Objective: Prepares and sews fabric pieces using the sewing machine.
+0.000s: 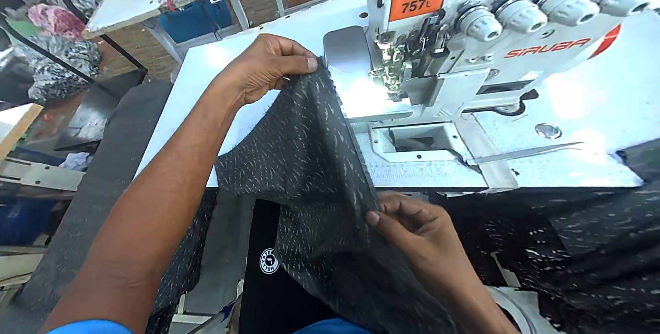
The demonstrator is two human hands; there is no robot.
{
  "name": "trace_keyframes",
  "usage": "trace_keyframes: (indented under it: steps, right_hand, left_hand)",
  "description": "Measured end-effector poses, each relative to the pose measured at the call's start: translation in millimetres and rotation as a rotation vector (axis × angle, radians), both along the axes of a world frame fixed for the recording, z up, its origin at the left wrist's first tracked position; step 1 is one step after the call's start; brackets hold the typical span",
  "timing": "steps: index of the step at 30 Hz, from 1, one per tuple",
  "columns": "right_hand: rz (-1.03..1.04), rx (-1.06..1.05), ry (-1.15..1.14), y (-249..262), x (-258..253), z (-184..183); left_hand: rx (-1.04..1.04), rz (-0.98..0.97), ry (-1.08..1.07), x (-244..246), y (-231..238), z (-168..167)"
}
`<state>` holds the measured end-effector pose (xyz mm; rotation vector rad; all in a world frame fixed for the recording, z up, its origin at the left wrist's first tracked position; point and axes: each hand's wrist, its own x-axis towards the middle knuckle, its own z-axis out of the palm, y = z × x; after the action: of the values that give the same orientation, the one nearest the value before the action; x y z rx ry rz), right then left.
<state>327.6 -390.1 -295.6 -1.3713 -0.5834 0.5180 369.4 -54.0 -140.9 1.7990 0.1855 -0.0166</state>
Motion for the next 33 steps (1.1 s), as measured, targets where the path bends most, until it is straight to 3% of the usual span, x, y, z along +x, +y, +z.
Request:
trace_keyframes:
  steps: [14, 18, 21, 24, 28, 33]
  right_hand:
    - [0.027, 0.004, 0.134, -10, -4, -16]
    - [0.011, -0.02, 0.143, -6, -4, -18]
    - [-0.007, -0.044, 0.143, -8, -5, -17]
    - [0.041, -0.005, 0.129, -28, -12, -24]
    - [0.051, 0.012, 0.156, -57, -27, -41]
    - [0.011, 0.001, 0.187, -62, -25, -41]
  left_hand:
    - [0.244, 0.014, 0.099, 27, -32, -18]
    - [0.416, 0.003, -0.011, 28, -27, -28]
    - [0.785, 0.01, -0.172, 16, -34, -34]
    - [1.055, 0.025, -0.331, -7, -70, -44]
    - [1.144, -0.031, -0.402, -28, -127, -62]
    - [1.175, -0.039, -0.436, -22, -144, -68]
